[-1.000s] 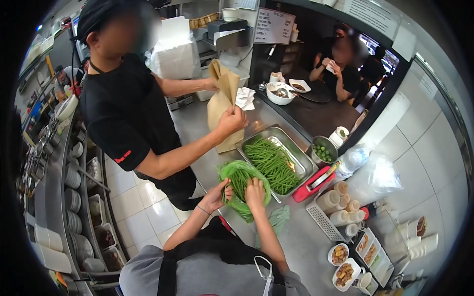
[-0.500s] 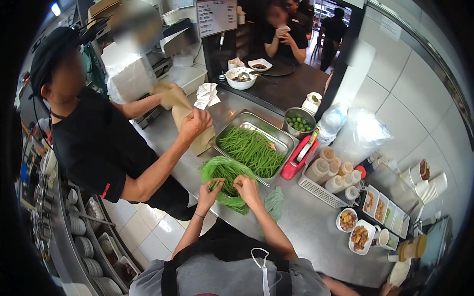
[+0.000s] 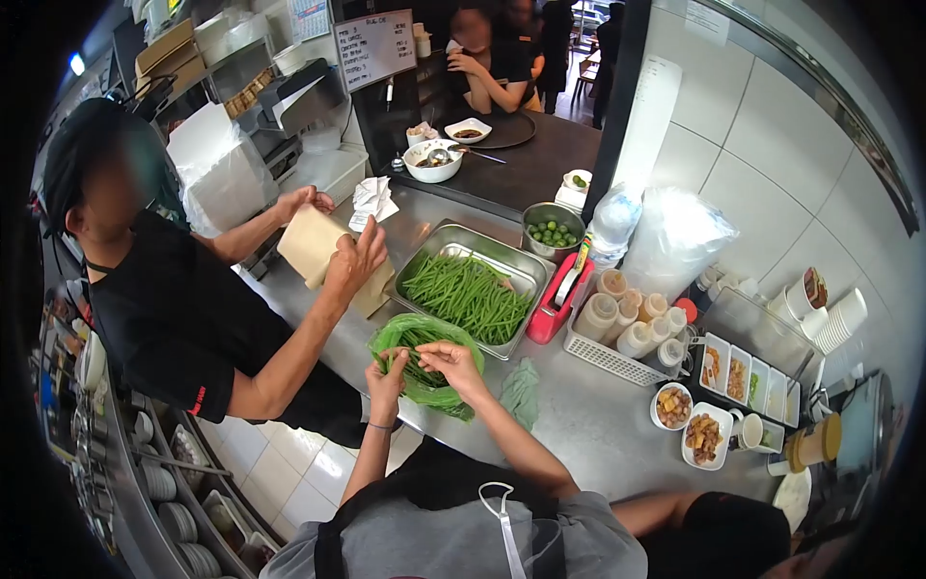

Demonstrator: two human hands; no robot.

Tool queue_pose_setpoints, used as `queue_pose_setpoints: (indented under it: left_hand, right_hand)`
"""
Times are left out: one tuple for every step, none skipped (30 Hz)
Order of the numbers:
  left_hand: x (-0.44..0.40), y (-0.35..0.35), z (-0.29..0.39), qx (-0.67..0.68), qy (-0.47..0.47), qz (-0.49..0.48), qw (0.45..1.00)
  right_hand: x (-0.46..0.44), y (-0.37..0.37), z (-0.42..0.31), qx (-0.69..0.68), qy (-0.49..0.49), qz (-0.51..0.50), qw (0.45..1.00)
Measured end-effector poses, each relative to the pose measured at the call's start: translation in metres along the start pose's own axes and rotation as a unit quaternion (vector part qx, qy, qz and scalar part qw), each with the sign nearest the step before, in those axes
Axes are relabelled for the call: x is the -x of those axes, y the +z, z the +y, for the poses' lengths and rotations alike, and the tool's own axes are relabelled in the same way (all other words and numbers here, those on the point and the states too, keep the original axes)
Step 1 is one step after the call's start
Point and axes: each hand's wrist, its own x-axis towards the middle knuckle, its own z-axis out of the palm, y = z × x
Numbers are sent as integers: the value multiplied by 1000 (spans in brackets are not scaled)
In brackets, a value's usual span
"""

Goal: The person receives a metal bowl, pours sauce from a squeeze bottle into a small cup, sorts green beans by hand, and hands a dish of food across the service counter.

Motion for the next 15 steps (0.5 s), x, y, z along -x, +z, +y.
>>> queue_pose_setpoints:
  left_hand:
    - [1, 0, 7, 10, -2, 1, 1000]
    - [1, -1, 11, 8, -3, -1, 1000]
    - [2, -2, 13, 37, -15, -5, 999]
    - [3, -2, 14, 66, -28, -9, 997]
    - [4, -2, 14, 100, -47, -16, 994]
    - [5, 0, 15, 98, -50, -17, 994]
    - [6, 3, 16, 141, -78, -18, 987]
    - [7, 4, 16, 184, -105, -18, 977]
    - [7, 2, 12, 181, -108, -20, 977]
    - [5, -1, 10, 183, -100, -32, 977]
    - [4, -4, 7, 185, -91, -44, 977]
    - [5, -4, 7, 184, -93, -46, 977]
    - [7, -4, 8, 104, -69, -45, 991]
    - [9, -4, 8, 24, -45, -44, 998]
    - [8, -5, 4, -58, -17, -43, 997]
  right_hand:
    - [2, -1, -1, 4, 3, -5, 1000]
    - [4, -3, 0, 8, 7, -11, 1000]
    - [5, -5, 4, 6, 8, -8, 1000]
    - [4, -8, 9, 16, 18, -23, 999]
    - [5, -11, 14, 26, 29, -38, 999]
    - [6, -11, 16, 24, 31, -34, 999]
    - [5, -13, 19, 52, 51, -70, 995]
    - [4, -14, 21, 81, 71, -106, 989]
    - [3, -12, 17, 155, 80, -137, 975]
    - [4, -10, 14, 154, 81, -134, 976]
    - [7, -8, 11, 183, 37, -94, 978]
    - [10, -2, 1, 211, -8, -53, 976]
    - [10, -1, -7, 210, -43, -61, 975]
    - [11, -2, -15, 210, -42, -60, 975]
    - [11, -2, -23, 277, -112, -92, 950]
